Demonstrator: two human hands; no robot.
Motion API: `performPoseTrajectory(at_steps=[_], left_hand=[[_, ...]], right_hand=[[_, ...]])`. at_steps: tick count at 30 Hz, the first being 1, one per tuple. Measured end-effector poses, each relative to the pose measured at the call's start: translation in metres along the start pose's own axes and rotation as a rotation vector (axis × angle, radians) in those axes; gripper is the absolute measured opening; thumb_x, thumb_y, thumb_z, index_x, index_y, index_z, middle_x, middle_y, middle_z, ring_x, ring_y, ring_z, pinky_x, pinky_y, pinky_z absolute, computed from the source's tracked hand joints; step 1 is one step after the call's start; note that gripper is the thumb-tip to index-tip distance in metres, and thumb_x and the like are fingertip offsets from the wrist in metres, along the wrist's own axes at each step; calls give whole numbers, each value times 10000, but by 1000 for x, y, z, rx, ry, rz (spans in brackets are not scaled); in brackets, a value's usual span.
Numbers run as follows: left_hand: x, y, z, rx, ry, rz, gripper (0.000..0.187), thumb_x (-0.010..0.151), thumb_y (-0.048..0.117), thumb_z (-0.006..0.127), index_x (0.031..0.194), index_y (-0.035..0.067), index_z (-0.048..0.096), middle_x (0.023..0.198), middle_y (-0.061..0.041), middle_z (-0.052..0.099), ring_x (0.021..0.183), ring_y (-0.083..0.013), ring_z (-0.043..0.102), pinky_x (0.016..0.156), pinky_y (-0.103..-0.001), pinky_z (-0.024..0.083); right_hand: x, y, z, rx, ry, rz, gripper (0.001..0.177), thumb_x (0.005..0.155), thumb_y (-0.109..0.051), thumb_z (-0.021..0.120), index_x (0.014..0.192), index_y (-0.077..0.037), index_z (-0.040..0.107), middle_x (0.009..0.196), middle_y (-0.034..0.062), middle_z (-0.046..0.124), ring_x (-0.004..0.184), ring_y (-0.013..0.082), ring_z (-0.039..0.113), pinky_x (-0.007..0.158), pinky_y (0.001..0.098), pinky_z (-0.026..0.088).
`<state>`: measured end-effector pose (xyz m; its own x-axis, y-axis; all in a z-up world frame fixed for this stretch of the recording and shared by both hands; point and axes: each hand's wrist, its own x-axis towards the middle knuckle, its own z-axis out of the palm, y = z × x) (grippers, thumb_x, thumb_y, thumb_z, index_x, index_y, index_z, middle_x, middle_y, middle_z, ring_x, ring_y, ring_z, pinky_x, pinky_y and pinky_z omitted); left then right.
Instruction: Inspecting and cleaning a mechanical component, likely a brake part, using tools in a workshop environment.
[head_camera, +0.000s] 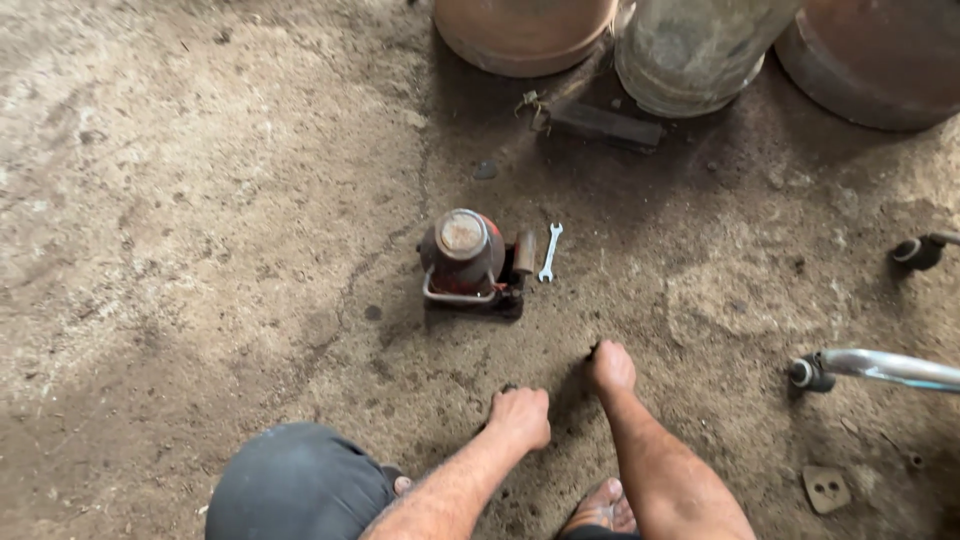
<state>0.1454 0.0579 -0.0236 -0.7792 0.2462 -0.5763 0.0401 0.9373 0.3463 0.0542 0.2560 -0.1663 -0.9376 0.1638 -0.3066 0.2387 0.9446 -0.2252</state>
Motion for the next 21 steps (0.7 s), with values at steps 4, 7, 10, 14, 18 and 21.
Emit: performPoseTrajectory(at_steps=[4, 7, 10, 14, 18, 21], left_hand=[[2, -3, -18, -26, -32, -34, 306, 835, 148, 686, 1122, 45, 706, 1133, -204, 719, 1102, -373, 690, 962, -520, 539], [-1, 3, -33, -47, -69, -46, 314, 867, 163, 683, 1148, 23, 695, 1148, -209, 713, 1103, -362, 693, 964, -507, 541], [8, 2, -57, -492, 77, -258, 351, 954, 297, 661, 1205, 52, 649, 1157, -155, 693, 1069, -301, 673, 943, -464, 543], [29, -10, -80, -1109, 182, -330, 349, 978, 337, 620, 1187, 62, 674, 1053, -103, 738, 957, -234, 708, 841, -403, 563], [4, -2, -132, -1683, 134, -244, 339, 1003, 366, 574, 1169, 87, 673, 1033, -84, 750, 907, -223, 688, 756, -377, 525], [-49, 9, -182, -1753, 34, -137, 321, 1001, 375, 584, 1150, 108, 682, 1046, -72, 768, 931, -200, 711, 785, -360, 544]], right_hand=[[4, -7, -6, -34, 1, -40, 203, 846, -218, 700, 981, -78, 756, 1094, 187, 730, 1049, 376, 701, 888, 476, 583], [-4, -24, -43, -34, -2, 47, 215, 849, -239, 727, 1006, -96, 764, 1112, 176, 729, 1048, 361, 697, 886, 474, 575], [-12, -61, -103, 241, -274, 233, 393, 878, -407, 790, 993, -31, 810, 1020, 188, 832, 922, 306, 778, 851, 433, 590], [-34, -113, -199, 703, -442, 6, 421, 815, -367, 822, 1159, -134, 756, 1091, 80, 775, 871, 197, 716, 745, 356, 628], [-64, -143, -295, 730, -306, -290, 380, 787, -291, 857, 1076, -53, 792, 930, 71, 792, 776, 135, 692, 670, 320, 577], [-101, -152, -350, 588, -203, -459, 349, 802, -293, 863, 1031, -41, 789, 831, 42, 759, 718, 120, 648, 639, 309, 553]])
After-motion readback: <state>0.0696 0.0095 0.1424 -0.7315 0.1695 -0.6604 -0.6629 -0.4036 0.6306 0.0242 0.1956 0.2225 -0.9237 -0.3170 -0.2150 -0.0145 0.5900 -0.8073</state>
